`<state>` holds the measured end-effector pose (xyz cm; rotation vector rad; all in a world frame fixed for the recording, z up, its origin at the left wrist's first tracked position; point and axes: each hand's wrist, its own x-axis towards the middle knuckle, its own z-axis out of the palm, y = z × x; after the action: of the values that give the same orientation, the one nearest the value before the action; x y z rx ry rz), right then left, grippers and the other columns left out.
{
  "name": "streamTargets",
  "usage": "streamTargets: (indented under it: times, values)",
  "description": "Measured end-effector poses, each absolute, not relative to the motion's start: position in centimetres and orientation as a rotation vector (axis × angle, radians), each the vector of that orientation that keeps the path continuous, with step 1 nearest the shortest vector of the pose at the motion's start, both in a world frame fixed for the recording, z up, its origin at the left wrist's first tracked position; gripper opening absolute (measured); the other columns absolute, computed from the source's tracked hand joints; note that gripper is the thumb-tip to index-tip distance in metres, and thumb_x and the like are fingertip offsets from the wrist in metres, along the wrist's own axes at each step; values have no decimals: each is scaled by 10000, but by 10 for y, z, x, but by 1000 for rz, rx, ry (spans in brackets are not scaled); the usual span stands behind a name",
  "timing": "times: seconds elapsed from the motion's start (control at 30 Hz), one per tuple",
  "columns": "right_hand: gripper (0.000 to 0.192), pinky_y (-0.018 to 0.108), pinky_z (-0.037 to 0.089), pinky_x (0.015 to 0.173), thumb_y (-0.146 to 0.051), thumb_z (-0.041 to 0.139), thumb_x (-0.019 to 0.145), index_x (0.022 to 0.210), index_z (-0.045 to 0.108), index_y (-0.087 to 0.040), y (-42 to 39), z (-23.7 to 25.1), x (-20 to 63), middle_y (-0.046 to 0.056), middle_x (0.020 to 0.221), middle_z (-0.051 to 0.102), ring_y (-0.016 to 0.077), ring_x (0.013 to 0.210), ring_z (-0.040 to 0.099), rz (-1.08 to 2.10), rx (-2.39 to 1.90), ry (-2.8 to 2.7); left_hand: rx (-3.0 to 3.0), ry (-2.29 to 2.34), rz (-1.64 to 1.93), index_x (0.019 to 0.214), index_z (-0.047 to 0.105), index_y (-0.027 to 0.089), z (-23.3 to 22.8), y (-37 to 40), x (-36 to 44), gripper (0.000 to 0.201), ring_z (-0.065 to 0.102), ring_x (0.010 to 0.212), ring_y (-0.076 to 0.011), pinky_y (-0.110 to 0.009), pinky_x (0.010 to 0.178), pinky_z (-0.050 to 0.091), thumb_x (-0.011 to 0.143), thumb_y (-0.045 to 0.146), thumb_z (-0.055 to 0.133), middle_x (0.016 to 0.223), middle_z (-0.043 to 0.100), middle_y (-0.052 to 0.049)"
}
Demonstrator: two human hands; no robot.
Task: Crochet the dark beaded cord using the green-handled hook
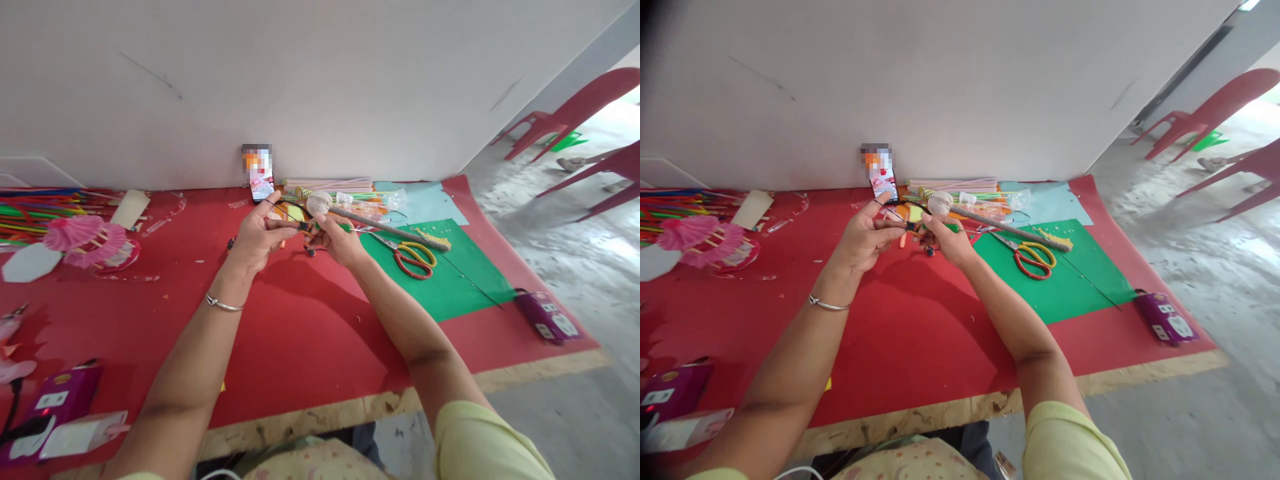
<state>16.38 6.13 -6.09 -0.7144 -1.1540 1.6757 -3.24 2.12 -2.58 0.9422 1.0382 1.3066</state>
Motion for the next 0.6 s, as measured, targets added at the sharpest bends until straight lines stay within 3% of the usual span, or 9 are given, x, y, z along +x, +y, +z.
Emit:
streamTargets:
  times: [0.17,0.43,0.6]
  values:
    - [575,256,643,588,-679,961,724,754,698,-169,64,-63,165,11,748,712,145,644,724,1753,-657,-1116,943,1018,1272,1698,519,267,-23,20,-35,1251,445,467,-55,-219,451,217,556,171,1019,810,812,-19]
    - [247,258,656,569,-373,776,953,896,753,-133,73,-67,174,1,713,709,178,684,771,1975,-586,-1031,935,943,1215,1713,490,240,-21,20,-37,1232,472,493,-50,-195,455,222,576,130,951,804,795,-1]
    - [377,232,636,545,-406,703,1024,744,699,-153,75,-70,176,35,681,732,171,650,769,2049,-590,-1053,957,921,1175,1698,501,234,-23,20,-36,1207,514,513,-63,-191,452,198,581,144,949,788,786,4]
